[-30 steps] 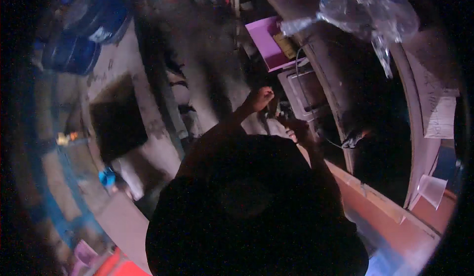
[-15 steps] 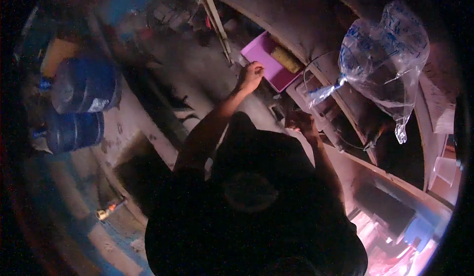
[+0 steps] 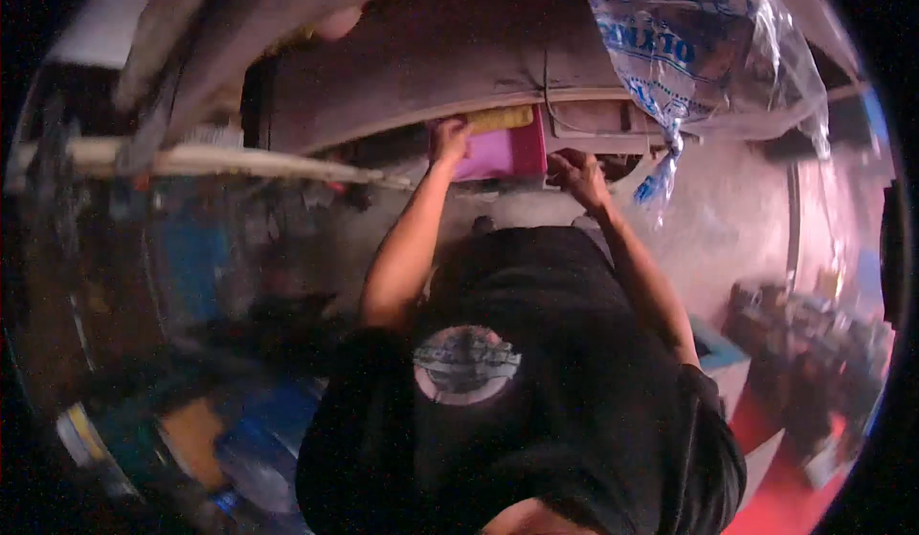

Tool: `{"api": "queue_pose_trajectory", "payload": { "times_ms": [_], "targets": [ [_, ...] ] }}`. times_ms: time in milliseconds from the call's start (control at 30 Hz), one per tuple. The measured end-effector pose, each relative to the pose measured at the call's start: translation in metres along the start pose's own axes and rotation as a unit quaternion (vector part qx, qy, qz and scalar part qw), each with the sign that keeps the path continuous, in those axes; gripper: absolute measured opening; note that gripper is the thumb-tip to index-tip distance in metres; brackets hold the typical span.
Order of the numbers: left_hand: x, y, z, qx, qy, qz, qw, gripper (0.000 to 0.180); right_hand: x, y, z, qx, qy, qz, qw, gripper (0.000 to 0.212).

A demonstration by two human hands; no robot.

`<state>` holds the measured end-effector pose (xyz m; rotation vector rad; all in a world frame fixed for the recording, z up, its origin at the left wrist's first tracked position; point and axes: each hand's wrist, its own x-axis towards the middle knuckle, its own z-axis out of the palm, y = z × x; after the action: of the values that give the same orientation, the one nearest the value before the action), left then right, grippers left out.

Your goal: The person sits on the floor and wipes a black car part with a cloth, then sands it with sandpaper. They walk to a storage area to retrieve more sandpaper rolls, return to the car, and continue sanding the part.

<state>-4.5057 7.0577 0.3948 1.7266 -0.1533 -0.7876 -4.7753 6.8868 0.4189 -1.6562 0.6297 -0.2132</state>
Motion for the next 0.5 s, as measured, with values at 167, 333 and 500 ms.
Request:
{"api": "queue_pose_trajectory", "payload": {
  "times_ms": [167, 333, 500],
  "targets": [
    [0.003, 0.011, -0.018, -0.010, -0.146, -0.046, 0.988, 0.029, -0.043, -0.066, 0.046, 0.002, 0.091, 0.093, 0.992, 0.037],
    [0.016, -0.001, -0.020, 0.062, -0.200, -0.004, 0.978, 0.025, -0.066, -0.077, 0.072, 0.057, 0.067, 0.121, 0.989, 0.037],
    [-0.066, 0.053, -0.001, 0.341, -0.068, 0.444, 0.826, 0.009, -0.078, -0.078, 0.070, 0.338, 0.112, 0.140, 0.924, 0.045]
  ]
}}
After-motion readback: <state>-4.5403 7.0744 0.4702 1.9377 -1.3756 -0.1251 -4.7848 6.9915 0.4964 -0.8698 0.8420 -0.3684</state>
